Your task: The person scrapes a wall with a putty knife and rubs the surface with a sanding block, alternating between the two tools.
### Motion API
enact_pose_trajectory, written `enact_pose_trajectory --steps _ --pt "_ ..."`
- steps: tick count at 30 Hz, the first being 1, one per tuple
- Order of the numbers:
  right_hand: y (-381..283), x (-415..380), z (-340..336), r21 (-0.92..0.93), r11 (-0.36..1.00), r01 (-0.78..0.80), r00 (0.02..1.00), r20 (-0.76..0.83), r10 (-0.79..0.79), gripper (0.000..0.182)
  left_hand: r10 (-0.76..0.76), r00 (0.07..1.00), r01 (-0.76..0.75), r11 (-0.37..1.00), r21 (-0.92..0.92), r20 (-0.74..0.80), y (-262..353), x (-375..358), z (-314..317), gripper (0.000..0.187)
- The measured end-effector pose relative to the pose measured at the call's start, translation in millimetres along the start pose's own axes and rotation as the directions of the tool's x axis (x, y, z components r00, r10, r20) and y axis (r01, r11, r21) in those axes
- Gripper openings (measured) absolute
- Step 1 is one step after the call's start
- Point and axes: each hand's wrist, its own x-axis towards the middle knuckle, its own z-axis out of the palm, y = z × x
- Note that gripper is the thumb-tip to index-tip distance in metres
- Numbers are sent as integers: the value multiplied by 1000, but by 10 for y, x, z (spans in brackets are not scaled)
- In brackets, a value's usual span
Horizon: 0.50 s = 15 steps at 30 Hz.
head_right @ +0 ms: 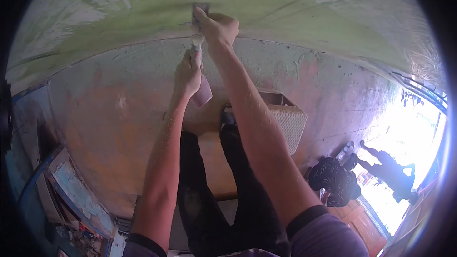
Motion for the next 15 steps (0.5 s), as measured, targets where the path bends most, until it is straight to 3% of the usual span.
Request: enact_pose_trajectory --steps 2,5,7,11,14,15 --pt "122 -42 13 28 996 -86 996 11 86 29 -61 995 56 996 66 76 -104 -63 -101 50" --pt "-544 -345 60 208 978 -2 996 90 -17 32 53 998 -53 999 13 -16 234 -76 -449 54" --pt "-440 -288 91 313 950 28 995 86 -57 36 87 995 -87 996 9 -40 275 -32 -452 55" --pt "301 -44 176 55 996 -66 998 -19 67 32 5 999 -6 999 35 33 -174 -26 -172 51" --pt "-80 -107 103 101 991 85 996 27 -88 30 49 996 -51 998 30 76 92 -84 -378 43" --pt "-272 -212 63 318 942 104 986 91 -140 27 57 996 -59 998 38 66 183 -119 -425 42"
